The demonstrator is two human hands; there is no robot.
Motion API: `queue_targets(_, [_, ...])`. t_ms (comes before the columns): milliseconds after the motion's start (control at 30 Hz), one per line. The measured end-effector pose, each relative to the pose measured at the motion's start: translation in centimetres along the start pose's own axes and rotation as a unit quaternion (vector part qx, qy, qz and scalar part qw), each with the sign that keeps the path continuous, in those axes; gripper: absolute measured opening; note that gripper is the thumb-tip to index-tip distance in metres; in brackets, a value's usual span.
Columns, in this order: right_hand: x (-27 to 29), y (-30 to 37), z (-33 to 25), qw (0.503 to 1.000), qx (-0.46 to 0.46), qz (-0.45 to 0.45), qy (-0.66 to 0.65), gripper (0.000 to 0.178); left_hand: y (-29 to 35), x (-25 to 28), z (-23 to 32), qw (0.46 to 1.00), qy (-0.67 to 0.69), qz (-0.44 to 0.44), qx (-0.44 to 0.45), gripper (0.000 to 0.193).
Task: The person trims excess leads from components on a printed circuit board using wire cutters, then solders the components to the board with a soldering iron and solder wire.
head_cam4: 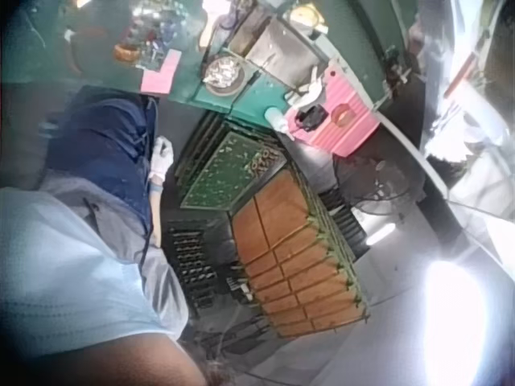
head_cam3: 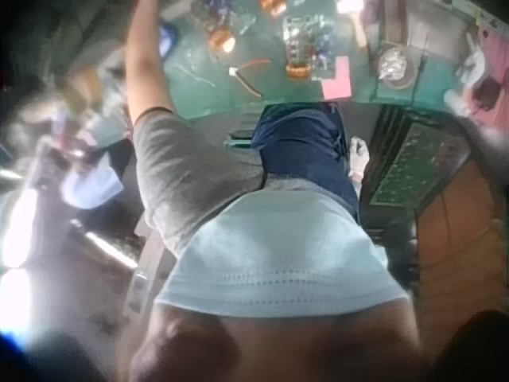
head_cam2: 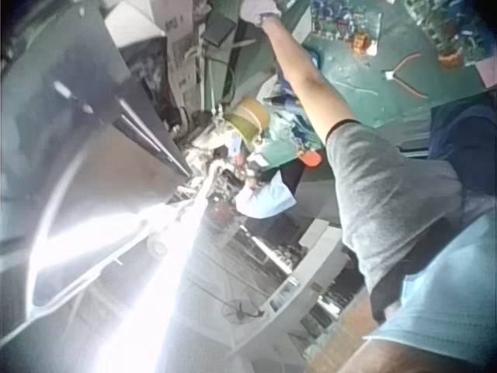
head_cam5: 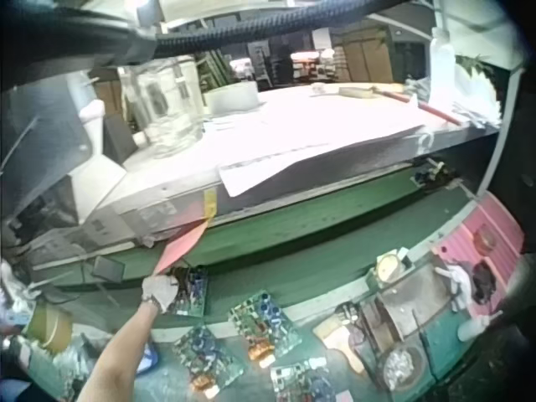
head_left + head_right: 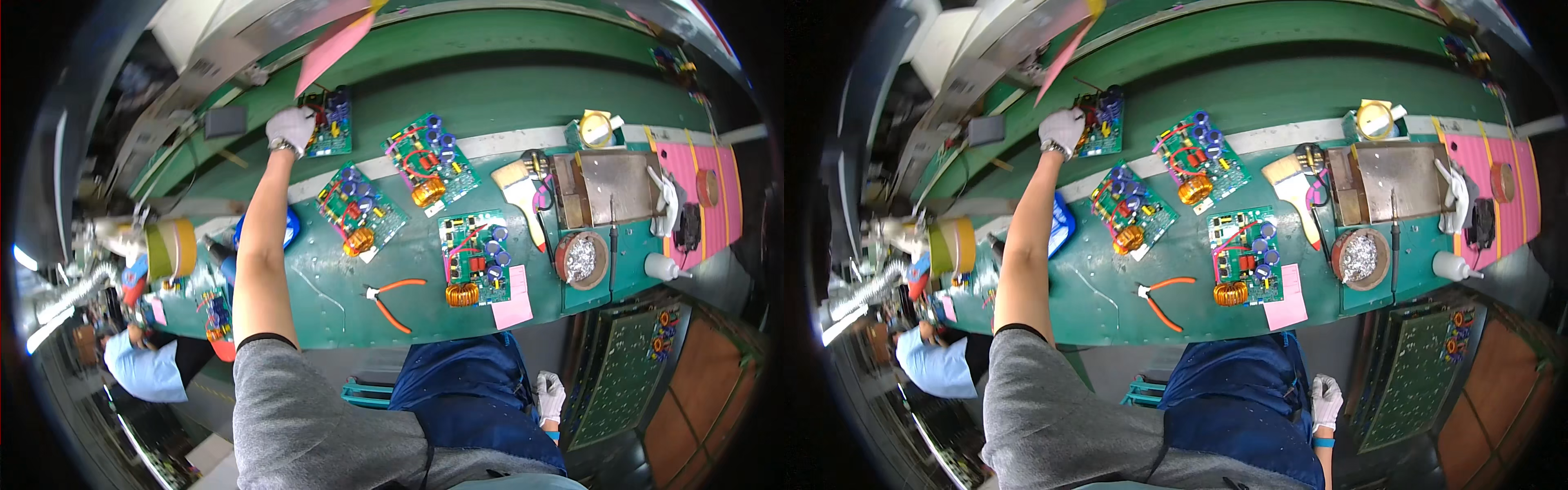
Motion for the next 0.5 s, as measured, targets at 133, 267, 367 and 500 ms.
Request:
queue_targets(133, [1.0,-0.7,-3.9,0.975,0.126,-0.013,0.184,0.023,5.0,4.2,1.9,0.997,0.041,-0.052,-0.04,0.027])
queue_targets(267, [1.1,2.5,-13.1,0.982,0.145,-0.093,-0.077,0.027,14.5,10.9,3.0,0.967,0.194,0.163,0.04,0.037])
queue_targets(367, [-2.2,4.3,-19.9,0.948,0.187,-0.237,-0.106,0.036,24.7,14.5,4.5,0.962,0.237,0.068,0.122,0.034])
queue_targets(500, [-7.3,8.1,-26.9,0.85,0.204,-0.414,-0.253,0.052,35.8,19.1,11.8,0.945,0.292,0.125,0.07,0.022])
Point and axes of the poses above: each hand's wrist, its own y-axis away from the middle knuckle, its own x-axis out of the back of the hand, z = x × y, the point moved 10 cm from there along -y, towards the middle knuckle, and after that the axes turned 10 degrees about -z, right-handed, at the moved point
